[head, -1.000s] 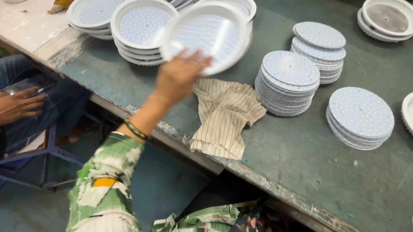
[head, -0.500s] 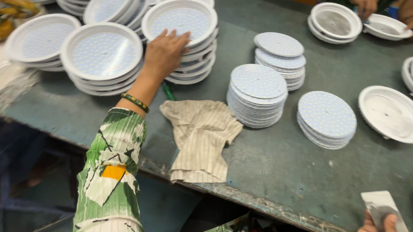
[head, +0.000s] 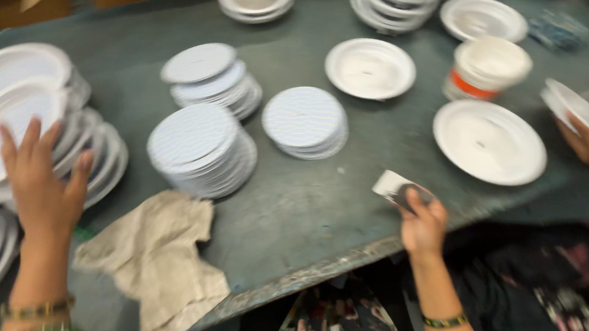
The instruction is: The person repeatedly picks up circular LED modules, scoops a white compound from a container with a small spatula, and spreads it over the module's surface. Finished modules are stacked on the table. The process is repeated for multiple units.
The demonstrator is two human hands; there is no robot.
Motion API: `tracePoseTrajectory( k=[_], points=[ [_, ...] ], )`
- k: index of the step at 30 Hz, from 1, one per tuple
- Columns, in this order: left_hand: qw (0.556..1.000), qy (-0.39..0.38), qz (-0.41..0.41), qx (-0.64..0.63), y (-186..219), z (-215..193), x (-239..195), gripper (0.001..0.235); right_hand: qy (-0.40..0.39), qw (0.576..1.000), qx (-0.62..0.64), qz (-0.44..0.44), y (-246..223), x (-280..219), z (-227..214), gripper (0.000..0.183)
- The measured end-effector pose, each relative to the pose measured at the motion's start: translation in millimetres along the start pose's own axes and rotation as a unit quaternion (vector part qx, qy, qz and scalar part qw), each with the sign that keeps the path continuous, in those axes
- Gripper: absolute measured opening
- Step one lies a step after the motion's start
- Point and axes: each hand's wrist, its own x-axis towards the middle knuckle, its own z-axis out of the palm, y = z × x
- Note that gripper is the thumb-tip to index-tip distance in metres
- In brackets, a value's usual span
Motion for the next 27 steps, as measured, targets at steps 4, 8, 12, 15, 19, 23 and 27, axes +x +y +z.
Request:
tracePoseTrajectory(
  k=[4,8,12,15,19,23,27],
  points=[
    [0.995,-0.049,0.055,-0.073,85.3,51.1,-20.1,0.054,0.025,0.999,0.005,0.037,-14.2,1.4,16.3,0.025],
    [0.975,-0.161,0.104,-0.108,155.8,94.2,-40.6,0.057,-0.03,0.99,-0.122,-0.067,-68.6,34.7,24.8,0.032],
    [0.973,-0.156,0.14,-0.1,195.5,124.1,-28.4,0.058,-0.009,0.886,-0.422,-0.193,-156.8,113.2,18.6,0.021],
    [0.964,-0.169,0.17,-0.114,218.3,148.5,-15.6,0.062,-0.065,0.715,-0.581,-0.385,-202.0,189.4,17.4,0.017],
    [0.945,-0.212,0.201,-0.148,241.2,189.9,0.1,0.07,-0.074,0.628,-0.737,-0.239,-212.5,289.7,15.1,0.021],
    [0.937,-0.241,0.186,-0.174,252.3,224.0,11.7,0.077,-0.1,0.5,-0.84,-0.184,-190.3,357.0,7.8,0.021],
    [0.938,-0.243,0.175,-0.175,252.1,245.3,16.8,0.079,-0.085,0.441,-0.885,-0.121,-169.4,391.3,11.3,0.019]
  ],
)
